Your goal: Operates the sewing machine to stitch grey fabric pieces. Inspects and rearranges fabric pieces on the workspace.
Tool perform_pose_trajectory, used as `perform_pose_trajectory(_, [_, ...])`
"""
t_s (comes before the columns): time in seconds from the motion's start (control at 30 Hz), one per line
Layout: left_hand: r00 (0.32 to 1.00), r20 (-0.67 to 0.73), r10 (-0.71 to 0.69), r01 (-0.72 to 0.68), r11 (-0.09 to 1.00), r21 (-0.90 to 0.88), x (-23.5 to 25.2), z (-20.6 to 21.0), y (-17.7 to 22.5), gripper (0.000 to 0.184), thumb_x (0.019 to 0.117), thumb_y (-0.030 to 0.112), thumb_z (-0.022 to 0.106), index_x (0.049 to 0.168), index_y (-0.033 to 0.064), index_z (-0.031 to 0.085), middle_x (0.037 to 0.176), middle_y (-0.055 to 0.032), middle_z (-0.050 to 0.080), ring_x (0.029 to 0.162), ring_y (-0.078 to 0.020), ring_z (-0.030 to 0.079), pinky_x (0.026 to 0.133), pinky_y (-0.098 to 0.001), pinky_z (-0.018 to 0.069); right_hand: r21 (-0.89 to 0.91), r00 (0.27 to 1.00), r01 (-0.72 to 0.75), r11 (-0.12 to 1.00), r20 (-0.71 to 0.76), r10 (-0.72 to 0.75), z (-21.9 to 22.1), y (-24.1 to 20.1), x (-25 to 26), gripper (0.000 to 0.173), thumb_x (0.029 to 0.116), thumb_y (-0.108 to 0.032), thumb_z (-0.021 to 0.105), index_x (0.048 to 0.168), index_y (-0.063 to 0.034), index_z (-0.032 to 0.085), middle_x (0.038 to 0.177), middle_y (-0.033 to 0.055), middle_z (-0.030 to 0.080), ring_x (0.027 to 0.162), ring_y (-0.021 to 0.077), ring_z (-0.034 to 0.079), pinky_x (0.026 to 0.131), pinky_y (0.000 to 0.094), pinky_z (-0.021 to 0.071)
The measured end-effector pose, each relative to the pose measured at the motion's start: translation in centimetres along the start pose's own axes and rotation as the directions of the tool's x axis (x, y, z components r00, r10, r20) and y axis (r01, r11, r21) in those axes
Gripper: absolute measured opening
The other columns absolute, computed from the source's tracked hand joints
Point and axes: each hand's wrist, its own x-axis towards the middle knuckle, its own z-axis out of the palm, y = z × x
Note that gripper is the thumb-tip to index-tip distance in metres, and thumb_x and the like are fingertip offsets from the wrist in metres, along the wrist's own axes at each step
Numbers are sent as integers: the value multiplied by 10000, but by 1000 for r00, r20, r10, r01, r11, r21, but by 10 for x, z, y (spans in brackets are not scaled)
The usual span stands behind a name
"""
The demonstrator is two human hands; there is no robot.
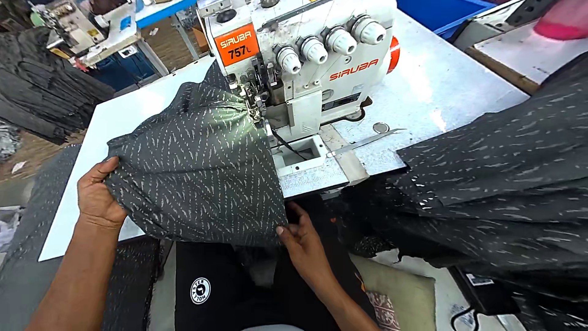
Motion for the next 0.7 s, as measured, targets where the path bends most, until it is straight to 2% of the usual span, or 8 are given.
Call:
perform_pose_trajectory(0.07, [1000,21,14,-15,1000,13,-1,0,0,396,1055,246,316,1054,168,704,983,11,756,909,-61,721,800,-271,619,-15,999,-32,999,43,32,-6,2,7,634,1010,-184,617,1559,-62,322,924,62,737,794,150,710,755,341,606])
perform_pose_trajectory(0.13, [999,23,34,-34,999,30,-1,-3,-1,383,1051,243,320,1057,174,696,989,20,752,918,-56,716,811,-262,613,11,989,-36,999,141,34,-14,7,17,611,1025,-182,584,1565,-65,322,1053,87,737,935,162,719,872,367,600])
perform_pose_trajectory(0.2, [999,25,48,-49,998,41,0,-6,-1,375,1039,236,324,1068,175,693,1001,25,751,930,-51,714,820,-259,610,66,971,-42,997,238,25,-20,9,26,501,1029,-166,581,1497,-65,432,1095,90,721,989,169,702,914,366,581])
perform_pose_trajectory(0.3, [998,32,51,-51,998,23,2,-6,2,377,1027,223,329,1054,160,700,1002,12,753,928,-58,714,817,-259,607,114,970,-46,992,243,17,-22,11,32,263,1002,-135,636,1239,-25,662,944,74,732,860,139,688,816,321,572])
perform_pose_trajectory(0.37, [997,56,56,-57,998,30,5,-6,4,376,1029,223,329,1051,158,699,1008,12,752,931,-58,713,818,-255,606,99,981,-63,993,188,44,-22,13,31,185,976,-137,683,1114,-18,715,875,70,736,782,124,680,749,299,570])
perform_pose_trajectory(0.53, [996,65,64,-69,995,70,10,-4,5,375,1035,224,314,1041,173,685,1002,29,748,930,-46,708,815,-242,602,57,988,-106,993,122,99,-24,19,22,180,962,-133,709,1102,-21,735,885,78,757,785,137,709,746,301,591])
perform_pose_trajectory(0.7, [996,60,70,-75,994,79,11,-1,2,377,1045,231,302,1046,177,674,1005,36,741,935,-40,702,823,-237,594,-56,995,-34,998,97,40,-26,23,17,162,966,-148,705,1090,-59,760,900,45,769,790,122,725,747,297,613])
